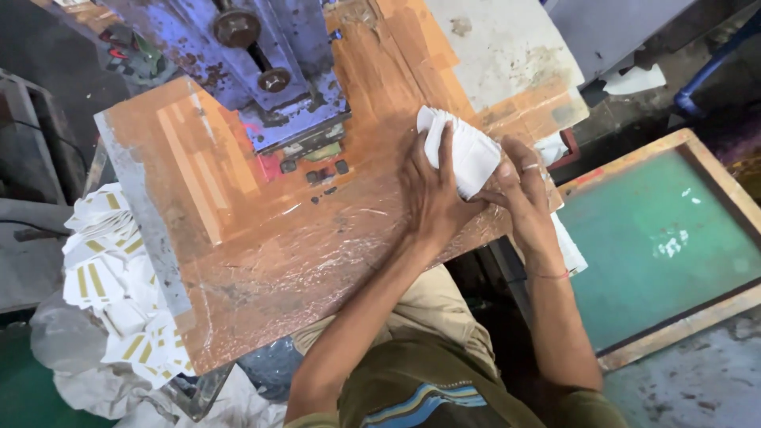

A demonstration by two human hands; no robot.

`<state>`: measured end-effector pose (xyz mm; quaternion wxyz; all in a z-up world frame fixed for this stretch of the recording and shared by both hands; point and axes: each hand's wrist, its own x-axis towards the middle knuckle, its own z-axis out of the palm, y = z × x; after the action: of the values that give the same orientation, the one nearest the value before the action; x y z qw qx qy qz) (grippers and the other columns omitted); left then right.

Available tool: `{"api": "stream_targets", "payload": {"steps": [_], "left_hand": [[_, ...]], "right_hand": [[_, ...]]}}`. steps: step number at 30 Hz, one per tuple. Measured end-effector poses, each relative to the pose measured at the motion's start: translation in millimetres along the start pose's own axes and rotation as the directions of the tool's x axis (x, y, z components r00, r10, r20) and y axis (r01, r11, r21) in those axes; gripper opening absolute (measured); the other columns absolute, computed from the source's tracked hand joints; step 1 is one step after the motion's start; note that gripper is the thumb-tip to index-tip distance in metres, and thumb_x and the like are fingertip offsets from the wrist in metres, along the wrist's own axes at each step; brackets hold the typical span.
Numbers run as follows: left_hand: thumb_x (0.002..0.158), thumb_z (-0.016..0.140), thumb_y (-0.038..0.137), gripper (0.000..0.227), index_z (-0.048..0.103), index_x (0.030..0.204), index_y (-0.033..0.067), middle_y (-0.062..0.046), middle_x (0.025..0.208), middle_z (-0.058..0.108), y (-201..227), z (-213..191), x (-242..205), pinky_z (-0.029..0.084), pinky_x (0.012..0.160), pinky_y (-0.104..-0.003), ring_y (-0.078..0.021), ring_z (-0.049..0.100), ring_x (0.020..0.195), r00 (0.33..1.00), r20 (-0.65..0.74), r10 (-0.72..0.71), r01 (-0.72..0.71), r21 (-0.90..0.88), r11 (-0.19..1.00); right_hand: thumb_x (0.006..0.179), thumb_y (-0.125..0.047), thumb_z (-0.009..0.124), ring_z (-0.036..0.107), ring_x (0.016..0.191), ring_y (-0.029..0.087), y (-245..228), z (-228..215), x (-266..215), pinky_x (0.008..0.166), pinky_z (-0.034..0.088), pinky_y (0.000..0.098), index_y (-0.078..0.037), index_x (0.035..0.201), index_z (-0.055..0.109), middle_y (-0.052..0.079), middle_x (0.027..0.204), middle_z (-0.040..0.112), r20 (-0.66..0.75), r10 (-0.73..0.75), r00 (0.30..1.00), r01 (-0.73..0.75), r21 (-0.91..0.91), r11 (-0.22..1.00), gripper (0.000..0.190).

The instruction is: The person repeatedly picks up white paper cutouts with gold stripes from a pile on the left, places them under a blue press machine on a wooden table, and then moves the processed items to a stack on the right. The camera is extremely unstable throughout the task.

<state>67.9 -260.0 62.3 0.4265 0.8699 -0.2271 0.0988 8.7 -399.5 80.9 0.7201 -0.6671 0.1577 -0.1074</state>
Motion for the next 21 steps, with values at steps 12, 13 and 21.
{"api": "stream_targets", "payload": {"steps": [12, 13, 21], "left_hand": [[0.052, 0.104, 0.037, 0.118, 0.038, 0.147, 0.0149, -0.021, 0.146, 0.039, -52.7, -30.0, 29.0, 0.031, 0.118, -0.058, -0.0428, 0.037, 0.140, 0.905, 0.267, 0.332, -0.272, -0.236, 0.933], [0.052, 0.104, 0.037, 0.118, 0.038, 0.147, 0.0149, -0.021, 0.146, 0.039, -56.7, -29.5, 23.4, 0.031, 0.118, -0.058, -0.0428, 0.037, 0.140, 0.907, 0.260, 0.332, -0.275, -0.231, 0.933], [0.044, 0.102, 0.047, 0.145, 0.021, 0.159, 0.0107, -0.025, 0.156, 0.030, -61.1, -39.2, 11.0, 0.026, 0.120, -0.064, -0.0460, 0.029, 0.147, 0.903, 0.283, 0.324, -0.275, -0.199, 0.941]], "right_hand": [[0.052, -0.032, 0.099, 0.019, 0.153, 0.042, -30.2, -19.1, 58.4, 0.123, 0.026, 0.0517, 0.007, 0.157, 0.018, 0.031, 0.164, 0.020, 0.620, -0.089, 0.779, 0.609, -0.716, 0.342, 0.138], [0.052, -0.032, 0.099, 0.019, 0.153, 0.042, -29.9, -13.7, 60.1, 0.123, 0.026, 0.0517, 0.007, 0.157, 0.018, 0.031, 0.164, 0.020, 0.625, -0.094, 0.775, 0.616, -0.712, 0.338, 0.138], [0.053, -0.039, 0.095, 0.028, 0.149, 0.043, -29.6, 5.8, 53.1, 0.121, 0.033, 0.0483, -0.007, 0.159, 0.021, 0.028, 0.158, 0.027, 0.627, 0.075, 0.776, 0.527, -0.708, 0.470, 0.133]]}}
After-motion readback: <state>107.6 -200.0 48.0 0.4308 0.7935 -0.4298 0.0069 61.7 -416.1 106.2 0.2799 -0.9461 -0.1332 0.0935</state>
